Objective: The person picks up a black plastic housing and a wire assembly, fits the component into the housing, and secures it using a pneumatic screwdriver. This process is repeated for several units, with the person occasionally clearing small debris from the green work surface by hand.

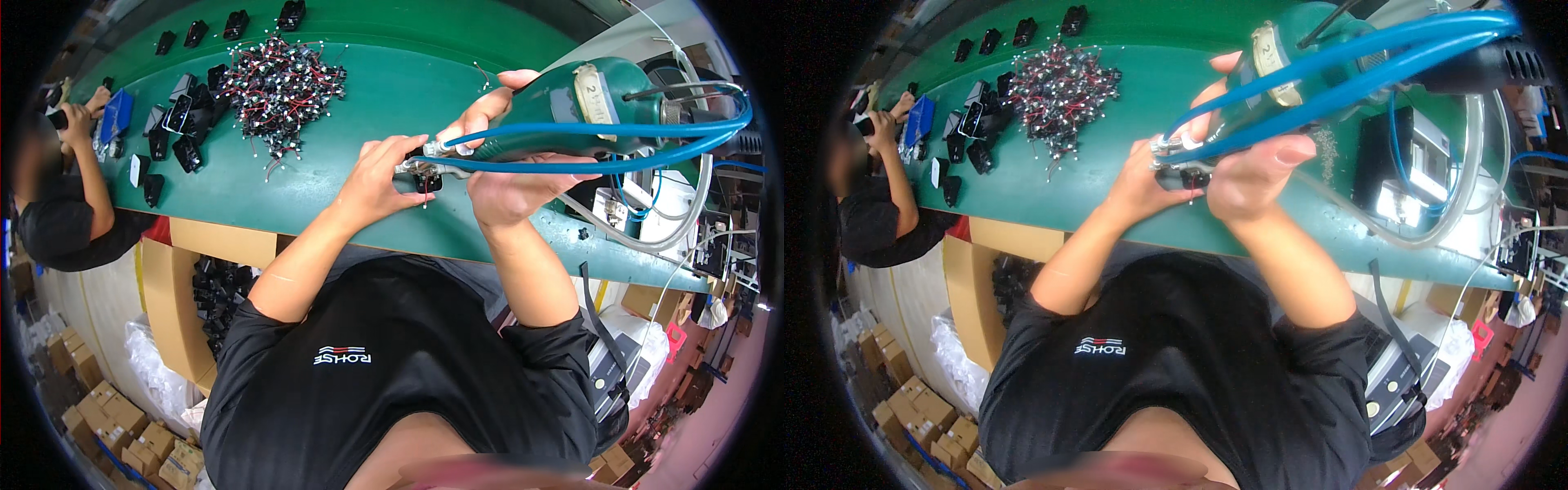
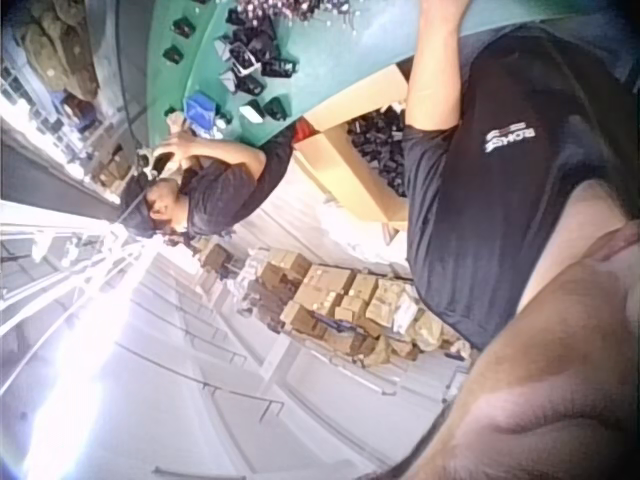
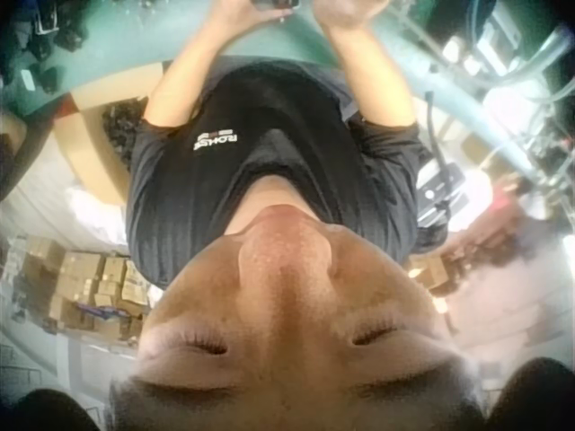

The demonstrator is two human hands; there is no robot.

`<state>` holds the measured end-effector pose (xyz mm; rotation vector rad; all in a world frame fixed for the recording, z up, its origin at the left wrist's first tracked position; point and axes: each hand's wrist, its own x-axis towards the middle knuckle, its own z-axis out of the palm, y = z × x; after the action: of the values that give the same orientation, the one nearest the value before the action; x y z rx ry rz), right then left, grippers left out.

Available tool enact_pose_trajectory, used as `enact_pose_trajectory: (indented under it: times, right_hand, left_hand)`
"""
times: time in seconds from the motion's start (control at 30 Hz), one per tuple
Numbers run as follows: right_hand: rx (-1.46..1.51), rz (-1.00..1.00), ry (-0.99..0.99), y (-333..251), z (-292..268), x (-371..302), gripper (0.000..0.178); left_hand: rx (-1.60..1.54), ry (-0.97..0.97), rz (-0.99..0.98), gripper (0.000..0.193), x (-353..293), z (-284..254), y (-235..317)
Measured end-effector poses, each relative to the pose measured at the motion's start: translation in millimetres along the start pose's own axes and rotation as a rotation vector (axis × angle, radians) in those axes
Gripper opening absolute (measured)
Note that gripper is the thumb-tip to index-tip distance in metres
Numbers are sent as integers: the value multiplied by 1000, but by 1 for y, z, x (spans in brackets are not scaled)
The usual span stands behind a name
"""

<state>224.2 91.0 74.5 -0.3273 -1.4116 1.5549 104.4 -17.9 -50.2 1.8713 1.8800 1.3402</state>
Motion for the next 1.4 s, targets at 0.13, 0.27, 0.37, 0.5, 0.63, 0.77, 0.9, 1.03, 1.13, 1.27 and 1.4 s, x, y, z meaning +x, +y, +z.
enact_pose_trajectory:
  times: [0.13, 0.27, 0.37, 0.5, 0.63, 0.77, 0.9, 1.03, 1.13, 1.27, 1.4]
  right_hand:
    - [11, -20, 10, 2, 6, 1, 125]
    - [11, 19, 18, 2, 8, -1, 125]
    - [54, 46, 12, 6, 7, -5, 126]
    - [187, 120, 48, 14, 7, -11, 127]
    - [30, 98, -74, 19, -4, -5, 120]
    - [245, -77, 40, -21, -3, 30, 116]
    - [280, -225, -71, -110, -31, 43, 106]
    - [6, -210, 48, -91, -38, 31, 103]
    - [-119, -179, 262, -64, -31, 16, 100]
    - [-233, -214, 126, -59, -52, 8, 102]
    - [-318, -276, 180, -76, -62, 19, 97]
  left_hand:
    - [-20, -3, -16, 91, -1, -2, -2]
    - [-13, -11, -26, 92, -3, -2, -3]
    - [2, -20, -37, 92, -5, 0, -4]
    - [-7, -12, -40, 92, -3, 0, -5]
    - [6, -19, -36, 91, 0, -4, 1]
    - [4, -45, 37, 84, 5, -13, -1]
    - [135, -52, 37, 77, 68, -38, -11]
    - [428, 21, -35, 70, 161, -42, -82]
    - [525, -183, -199, 70, 197, -38, -137]
    - [772, -20, -57, 72, 166, -54, -107]
    - [493, 232, -49, 44, 75, -167, -32]
